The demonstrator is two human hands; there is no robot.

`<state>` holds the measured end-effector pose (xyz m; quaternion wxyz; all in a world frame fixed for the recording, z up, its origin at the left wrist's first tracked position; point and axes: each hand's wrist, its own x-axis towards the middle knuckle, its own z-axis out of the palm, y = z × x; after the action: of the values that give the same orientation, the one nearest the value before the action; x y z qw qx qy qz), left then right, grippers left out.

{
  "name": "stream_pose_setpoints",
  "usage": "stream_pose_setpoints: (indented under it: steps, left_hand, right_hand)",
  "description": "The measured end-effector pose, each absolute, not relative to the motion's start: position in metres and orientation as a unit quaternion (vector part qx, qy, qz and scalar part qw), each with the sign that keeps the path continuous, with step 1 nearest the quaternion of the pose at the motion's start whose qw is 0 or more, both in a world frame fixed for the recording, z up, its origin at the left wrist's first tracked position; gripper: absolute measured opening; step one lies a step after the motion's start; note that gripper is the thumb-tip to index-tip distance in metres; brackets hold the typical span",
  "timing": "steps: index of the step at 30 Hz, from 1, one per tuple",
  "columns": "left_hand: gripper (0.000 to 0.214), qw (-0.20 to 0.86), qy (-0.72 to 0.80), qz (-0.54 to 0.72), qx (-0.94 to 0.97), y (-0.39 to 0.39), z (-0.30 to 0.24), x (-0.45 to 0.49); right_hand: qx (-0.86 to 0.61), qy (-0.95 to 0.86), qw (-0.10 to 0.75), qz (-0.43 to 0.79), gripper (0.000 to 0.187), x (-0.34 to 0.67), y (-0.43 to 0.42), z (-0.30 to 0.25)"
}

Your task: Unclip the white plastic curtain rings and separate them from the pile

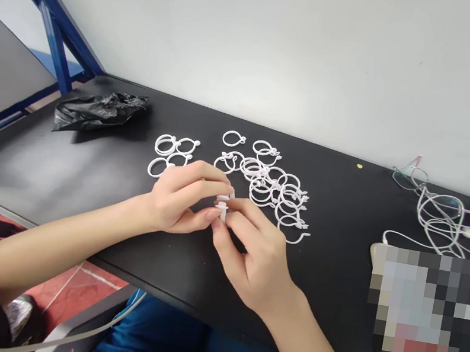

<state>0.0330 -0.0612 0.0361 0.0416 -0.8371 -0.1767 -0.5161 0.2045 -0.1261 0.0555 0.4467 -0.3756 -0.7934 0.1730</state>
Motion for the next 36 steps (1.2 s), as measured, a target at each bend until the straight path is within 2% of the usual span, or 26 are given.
stream_pose_setpoints:
  steps: [17,22,26,29,36]
  left_hand:
    - [0.013,0.074,-0.138,-0.519,-0.840,-0.0620,0.0411,0.0320]
    - [0.013,0.068,-0.132,-0.518,-0.842,-0.0626,0.0431,0.0314]
    - [0.014,0.067,-0.128,-0.522,-0.841,-0.0619,0.0433,0.0312]
    - [0.014,0.062,-0.114,-0.526,-0.840,-0.0616,0.0429,0.0312]
    - [0.019,0.067,-0.123,-0.505,-0.851,-0.0632,0.0443,0.0292]
  right_hand:
    - [-0.377,-0.794,0.455,0.143,0.015,0.2034,-0.1258,0.0587]
    - [-0.380,-0.778,0.485,0.119,0.012,0.2034,-0.1270,0.0591]
    - [-0.378,-0.740,0.543,0.122,0.028,0.2055,-0.1285,0.0557]
    - [-0.372,-0.735,0.555,0.120,0.040,0.2075,-0.1289,0.0531]
    - [-0.382,-0.727,0.559,0.114,0.039,0.2079,-0.1290,0.0504]
